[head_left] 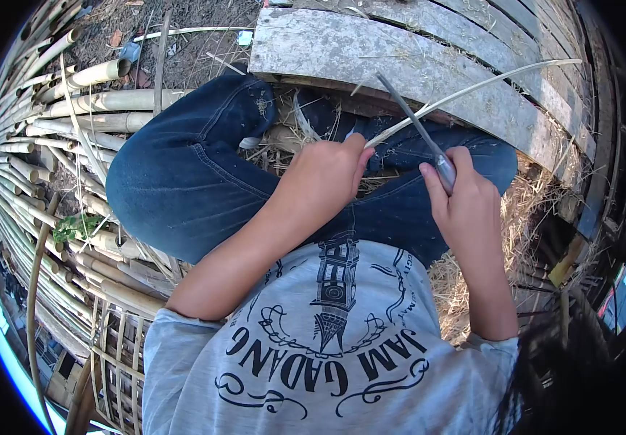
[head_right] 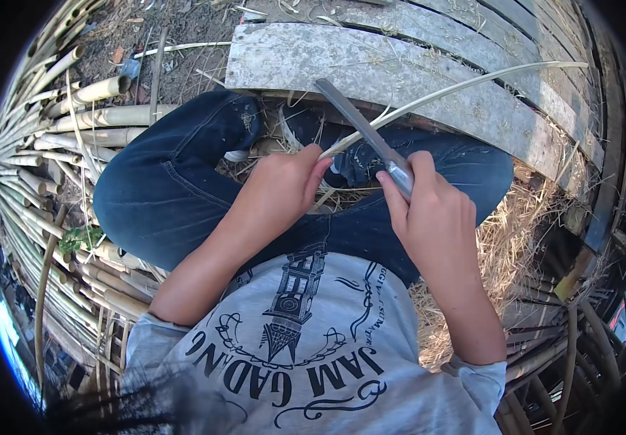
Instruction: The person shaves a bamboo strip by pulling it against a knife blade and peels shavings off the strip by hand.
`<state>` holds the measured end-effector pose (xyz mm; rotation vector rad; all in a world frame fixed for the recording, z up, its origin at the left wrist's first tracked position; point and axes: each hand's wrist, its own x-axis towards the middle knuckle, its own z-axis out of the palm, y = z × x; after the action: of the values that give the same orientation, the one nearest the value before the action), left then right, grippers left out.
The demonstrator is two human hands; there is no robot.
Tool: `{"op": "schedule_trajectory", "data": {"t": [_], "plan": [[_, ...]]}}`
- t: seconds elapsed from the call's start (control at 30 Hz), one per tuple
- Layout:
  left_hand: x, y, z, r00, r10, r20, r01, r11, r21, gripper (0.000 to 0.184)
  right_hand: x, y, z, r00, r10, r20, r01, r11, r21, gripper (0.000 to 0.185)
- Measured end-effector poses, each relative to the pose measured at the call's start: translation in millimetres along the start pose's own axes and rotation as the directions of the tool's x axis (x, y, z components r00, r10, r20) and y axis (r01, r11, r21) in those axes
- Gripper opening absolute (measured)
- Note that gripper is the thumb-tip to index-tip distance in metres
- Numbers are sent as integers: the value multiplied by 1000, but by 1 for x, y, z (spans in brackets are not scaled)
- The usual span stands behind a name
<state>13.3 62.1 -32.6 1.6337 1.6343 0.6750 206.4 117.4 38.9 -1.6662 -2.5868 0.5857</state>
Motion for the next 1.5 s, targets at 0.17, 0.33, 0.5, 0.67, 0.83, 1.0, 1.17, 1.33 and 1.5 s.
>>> {"op": "schedule_trajectory", "data": {"t": [0.17, 0.33, 0.5, 0.67, 0.83, 1.0, 1.17, 1.33, 1.5], "plan": [[-8, -9, 4, 1000, -23, -2, 24, 995, 96, 24, 16, -3, 43, 988, -49, 147, 61, 995, -78, 28], [-11, -6, 7, 999, 39, 2, -39, 989, 143, 23, 13, 22, 27, 986, -66, 153, 104, 961, -256, 30], [-21, -14, -3, 1000, -23, -15, 26, 980, 199, 23, 29, 136, -26, 952, 279, -125, -303, 808, -506, 32], [-5, -4, 6, 997, 66, -49, -56, 982, 182, 21, 4, 54, -42, 957, 254, -141, -280, 937, -211, 29], [-2, 1, 7, 1000, 28, 14, -31, 950, 312, 24, 2, -4, 35, 994, -44, 104, 50, 997, -55, 28], [-9, -3, 11, 999, 5, 49, -21, 945, 327, 24, 10, 7, 43, 983, -87, 164, 106, 988, -108, 29], [-5, 4, 11, 998, 63, 14, -64, 964, 256, 23, 9, 12, 34, 991, -88, 102, 102, 984, -147, 29], [-11, -4, 9, 1000, 21, -3, -20, 974, 227, 21, 14, 27, 23, 995, 103, 17, -95, 962, -254, 28], [-15, -9, 12, 999, 46, -23, -39, 969, 245, 21, 11, 99, -32, 908, 389, -154, -412, 893, -180, 29]]}}
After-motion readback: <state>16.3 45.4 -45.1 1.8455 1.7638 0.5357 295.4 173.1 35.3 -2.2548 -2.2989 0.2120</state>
